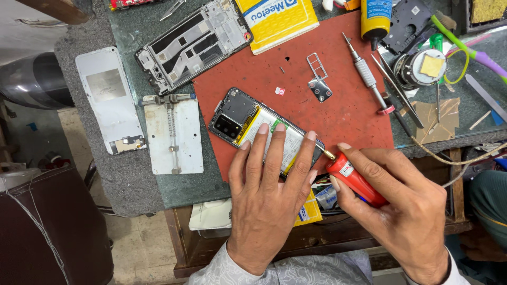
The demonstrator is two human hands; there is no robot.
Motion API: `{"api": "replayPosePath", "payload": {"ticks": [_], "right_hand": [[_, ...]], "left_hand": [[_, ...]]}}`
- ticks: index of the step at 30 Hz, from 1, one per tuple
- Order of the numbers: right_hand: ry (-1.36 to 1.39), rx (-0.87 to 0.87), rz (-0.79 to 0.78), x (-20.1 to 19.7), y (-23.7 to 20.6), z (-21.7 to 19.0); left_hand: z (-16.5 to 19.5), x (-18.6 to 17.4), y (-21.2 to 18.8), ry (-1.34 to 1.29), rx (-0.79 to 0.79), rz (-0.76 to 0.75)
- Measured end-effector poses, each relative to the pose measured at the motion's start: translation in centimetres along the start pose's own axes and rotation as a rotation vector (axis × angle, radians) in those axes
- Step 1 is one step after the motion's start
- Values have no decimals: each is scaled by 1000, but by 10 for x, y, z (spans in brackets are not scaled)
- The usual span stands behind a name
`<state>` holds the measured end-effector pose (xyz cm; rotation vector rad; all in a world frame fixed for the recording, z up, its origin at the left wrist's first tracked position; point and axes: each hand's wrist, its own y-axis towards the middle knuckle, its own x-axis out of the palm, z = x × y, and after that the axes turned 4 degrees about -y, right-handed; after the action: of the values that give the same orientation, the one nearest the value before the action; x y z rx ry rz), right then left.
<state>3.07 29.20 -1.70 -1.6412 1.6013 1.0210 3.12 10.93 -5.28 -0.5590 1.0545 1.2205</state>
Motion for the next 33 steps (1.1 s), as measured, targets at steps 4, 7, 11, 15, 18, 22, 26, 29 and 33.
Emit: {"api": "replayPosePath", "payload": {"ticks": [4, 7, 11, 15, 18, 22, 26, 29, 33], "right_hand": [[-10, 8, -9, -1, -1, 0], [3, 14, -5, 0, -3, 0], [1, 27, -5, -1, -5, 1], [18, 32, -1, -2, -6, 3], [12, 39, 0, -3, -8, 4], [-4, 42, 5, -4, -11, 5], [2, 38, 17, -5, -14, 7], [-12, 34, 27, -4, -16, 9], [0, 29, 30, -3, -19, 13]], "left_hand": [[0, 1, 0, 17, 1, -6], [0, 2, 0, 25, 3, -4], [0, 3, -1, 31, 8, 1], [-1, 4, -1, 37, 11, -2], [0, 5, -2, 23, 7, -4], [0, 6, -2, 47, 11, -3], [1, 6, -3, 66, 16, -4], [2, 6, -3, 63, 15, -8], [2, 6, -3, 65, 17, -11]]}}
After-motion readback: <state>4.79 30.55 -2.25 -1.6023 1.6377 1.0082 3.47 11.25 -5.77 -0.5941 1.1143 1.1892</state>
